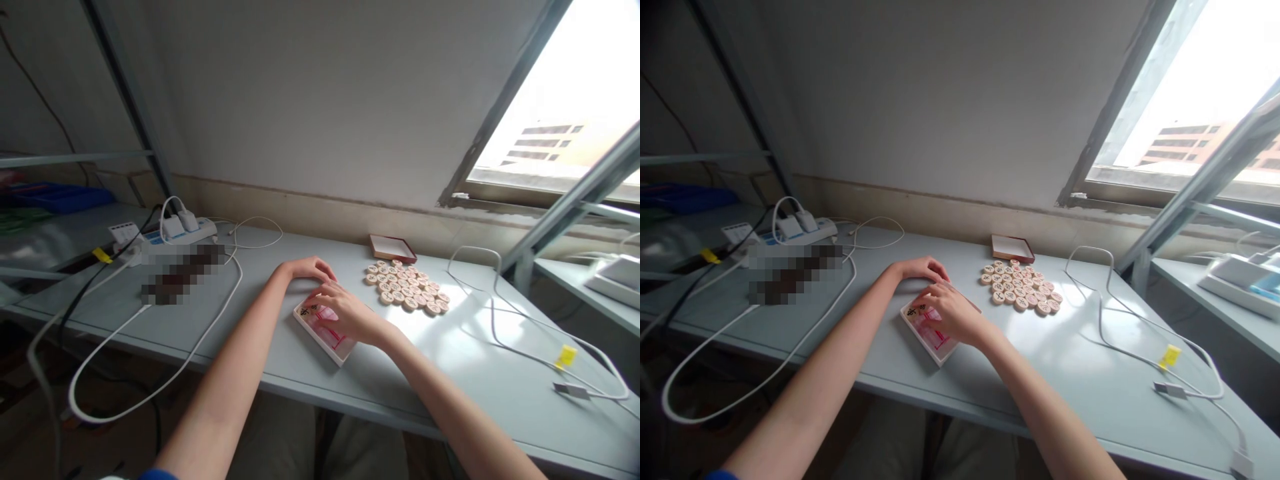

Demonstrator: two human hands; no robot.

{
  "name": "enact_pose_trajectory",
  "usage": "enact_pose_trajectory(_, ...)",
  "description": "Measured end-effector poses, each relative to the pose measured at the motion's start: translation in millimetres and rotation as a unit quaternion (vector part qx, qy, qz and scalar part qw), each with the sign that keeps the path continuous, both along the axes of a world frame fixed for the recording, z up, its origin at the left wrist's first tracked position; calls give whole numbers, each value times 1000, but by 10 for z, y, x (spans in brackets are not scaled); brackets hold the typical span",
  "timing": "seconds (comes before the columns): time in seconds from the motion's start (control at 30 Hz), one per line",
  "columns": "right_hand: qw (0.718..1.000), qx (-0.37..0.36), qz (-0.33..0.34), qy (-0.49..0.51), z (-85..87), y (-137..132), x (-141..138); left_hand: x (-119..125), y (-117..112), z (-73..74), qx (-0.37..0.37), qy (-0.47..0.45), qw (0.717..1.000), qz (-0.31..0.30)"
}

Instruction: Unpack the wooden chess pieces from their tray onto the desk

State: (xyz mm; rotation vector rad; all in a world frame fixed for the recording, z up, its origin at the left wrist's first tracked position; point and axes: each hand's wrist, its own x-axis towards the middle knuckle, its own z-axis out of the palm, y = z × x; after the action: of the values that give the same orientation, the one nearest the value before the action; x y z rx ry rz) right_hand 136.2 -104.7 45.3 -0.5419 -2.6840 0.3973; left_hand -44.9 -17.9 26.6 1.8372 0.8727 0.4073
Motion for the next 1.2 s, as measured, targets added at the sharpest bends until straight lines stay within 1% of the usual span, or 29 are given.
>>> enact_pose_trajectory(0.07, 1000, -17, -4, 11, -50, -17, -27, -3, 1, -3, 1, 2, 1000, -3)
enact_pose_trajectory(0.17, 998, -45, -25, 24, -89, 14, 11, 2, -6, 3, 0, -3, 1000, -2)
enact_pose_trajectory(0.23, 997, -60, -40, 28, -72, 46, 58, 10, -9, 9, -6, -3, 1000, -4)
enact_pose_trajectory(0.33, 994, -68, -74, 48, 15, 119, 174, 18, -11, 12, -15, -3, 1000, 3)
enact_pose_trajectory(0.4, 990, -54, -113, 71, 81, 201, 306, 20, -17, 15, -17, -3, 1000, 9)
enact_pose_trajectory(0.47, 986, -39, -145, 67, 113, 307, 480, 20, -29, 24, -17, 1, 1000, 12)
enact_pose_trajectory(0.53, 985, -22, -168, 21, 96, 419, 660, 20, -46, 37, -19, 6, 1000, 14)
enact_pose_trajectory(0.6, 980, 20, -199, -18, 47, 512, 801, 21, -59, 51, -20, 6, 1000, 17)
enact_pose_trajectory(0.67, 970, 63, -233, -24, 4, 561, 867, 21, -66, 60, -22, 6, 1000, 17)
enact_pose_trajectory(0.7, 968, 70, -241, -17, -4, 564, 867, 21, -66, 61, -23, 5, 1000, 17)
enact_pose_trajectory(0.77, 973, 49, -226, 4, 17, 519, 799, 20, -59, 59, -21, 5, 1000, 14)
enact_pose_trajectory(0.83, 984, 3, -176, 20, 65, 413, 655, 17, -48, 50, -16, 3, 1000, 10)
enact_pose_trajectory(0.9, 993, -35, -112, 23, 102, 268, 459, 15, -34, 37, -11, -4, 1000, 5)
enact_pose_trajectory(0.97, 998, -43, -50, 14, 98, 116, 252, 14, -24, 26, -8, -7, 1000, 5)
enact_pose_trajectory(1.03, 1000, -27, -3, 1, 56, -9, 75, 17, -20, 20, -8, -4, 1000, 10)
enact_pose_trajectory(1.07, 1000, -19, 5, -7, 29, -53, 9, 19, -20, 19, -10, -1, 1000, 14)
enact_pose_trajectory(1.13, 1000, -9, 1, -15, -9, -99, -63, 25, -23, 23, -13, 4, 1000, 17)
enact_pose_trajectory(1.2, 1000, -8, -10, -10, -3, -84, -50, 31, -28, 32, -15, 3, 1000, 18)
